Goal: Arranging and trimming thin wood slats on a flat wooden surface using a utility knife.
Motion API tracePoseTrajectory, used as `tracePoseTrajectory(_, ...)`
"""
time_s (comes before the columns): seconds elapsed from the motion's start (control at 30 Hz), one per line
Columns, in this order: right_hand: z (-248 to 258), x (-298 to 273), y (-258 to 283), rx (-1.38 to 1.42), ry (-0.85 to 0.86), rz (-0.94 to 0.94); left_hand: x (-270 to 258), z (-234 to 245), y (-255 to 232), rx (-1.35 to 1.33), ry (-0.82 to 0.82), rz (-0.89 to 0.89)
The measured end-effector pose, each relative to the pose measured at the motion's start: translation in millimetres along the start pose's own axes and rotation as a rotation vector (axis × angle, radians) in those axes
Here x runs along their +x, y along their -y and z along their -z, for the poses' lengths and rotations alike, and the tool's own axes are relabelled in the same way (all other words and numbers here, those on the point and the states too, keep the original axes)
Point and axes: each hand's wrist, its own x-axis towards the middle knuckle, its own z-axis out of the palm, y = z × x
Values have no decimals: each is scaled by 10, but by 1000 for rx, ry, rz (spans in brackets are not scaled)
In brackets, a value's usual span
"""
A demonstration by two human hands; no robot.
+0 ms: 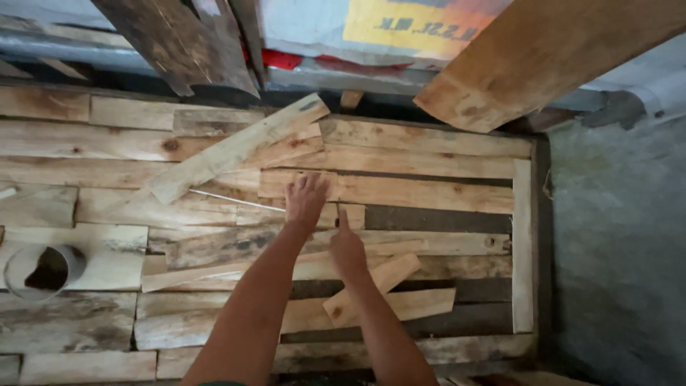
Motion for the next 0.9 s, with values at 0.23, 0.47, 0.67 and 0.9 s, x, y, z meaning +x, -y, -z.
tracePoseTrajectory(0.23, 23, 595, -530, 198, -402, 196, 20, -4, -60, -24, -30, 52)
tracePoseTrajectory(0.47, 30, 1315, -676, 315, -378, 225, -31, -324, 76, -232, -48, 133)
tracePoseTrajectory(0.67, -104, 1462, -783, 401, -389, 201, -45, 204, 299, -170, -212, 514)
tracePoseTrajectory(0.9, 31, 1347, -643, 451, -273, 91, 49, 576, 361, -459, -179, 876)
